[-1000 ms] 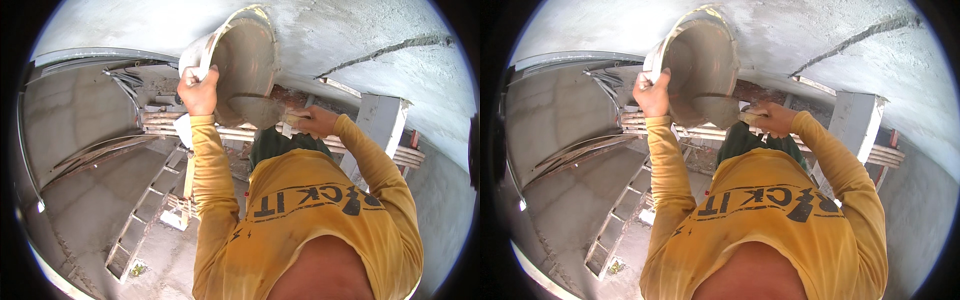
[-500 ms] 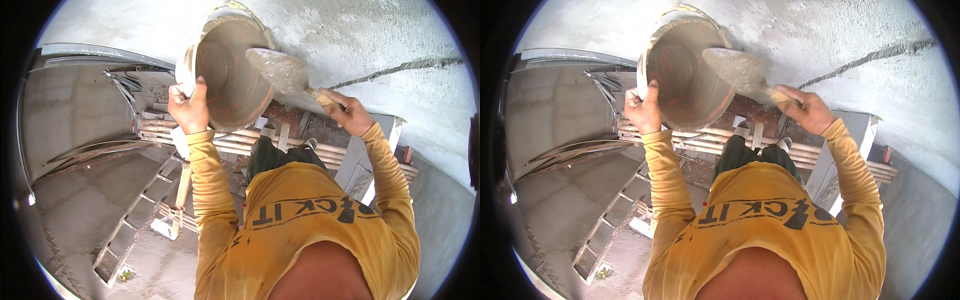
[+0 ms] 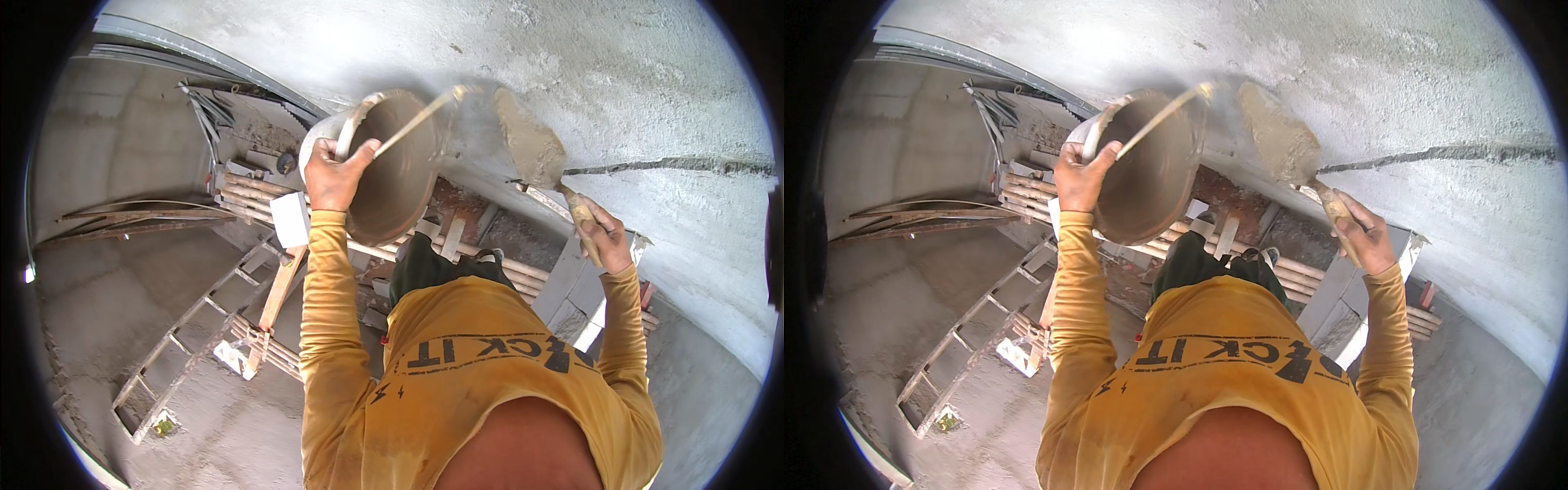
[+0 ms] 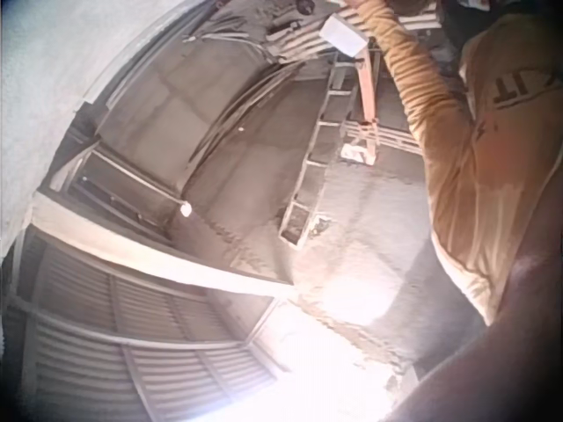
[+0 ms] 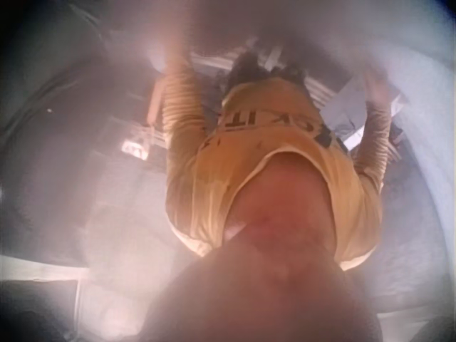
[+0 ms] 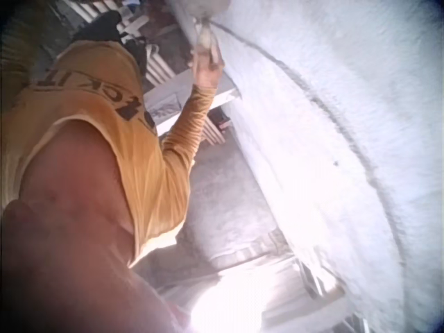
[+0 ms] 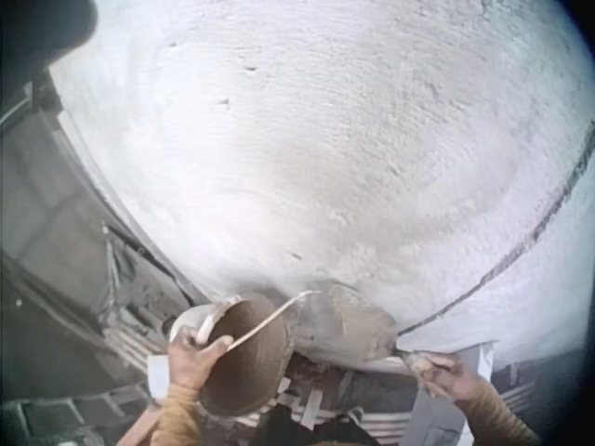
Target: The person scoops plaster from a bucket using a trowel and applies it to a curved concrete beam. They repeatedly smooth the surface along the beam's edge and top, working methodically along the structure.
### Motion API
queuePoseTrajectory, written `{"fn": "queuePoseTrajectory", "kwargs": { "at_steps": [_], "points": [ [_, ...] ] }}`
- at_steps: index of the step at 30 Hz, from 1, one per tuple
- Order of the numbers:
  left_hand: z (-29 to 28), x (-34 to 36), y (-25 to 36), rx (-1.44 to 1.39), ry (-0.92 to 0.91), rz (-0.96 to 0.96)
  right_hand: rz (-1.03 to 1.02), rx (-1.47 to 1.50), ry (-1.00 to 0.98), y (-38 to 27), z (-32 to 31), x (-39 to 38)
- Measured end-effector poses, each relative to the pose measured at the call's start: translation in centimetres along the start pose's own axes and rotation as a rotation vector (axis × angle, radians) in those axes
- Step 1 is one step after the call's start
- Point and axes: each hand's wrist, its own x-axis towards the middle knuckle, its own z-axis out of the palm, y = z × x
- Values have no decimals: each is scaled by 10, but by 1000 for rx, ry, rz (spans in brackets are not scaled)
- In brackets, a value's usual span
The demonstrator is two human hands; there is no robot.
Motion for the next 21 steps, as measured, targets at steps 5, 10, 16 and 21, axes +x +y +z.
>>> {"fn": "queuePoseTrajectory", "kwargs": {
  "at_steps": [5, 10, 16, 21],
  "points": [
    [-6, 0, 13, 329, -183, 36, -116, -164, -41, -35, -7, 11],
    [-9, -1, 11, 301, -242, 65, -89, -339, -143, -68, 18, 53],
    [6, 11, -10, 270, -97, 86, 93, -450, -233, -55, 11, 55],
    [16, 27, -19, 313, -145, 98, -120, -495, -316, -35, 6, 61]
  ]
}}
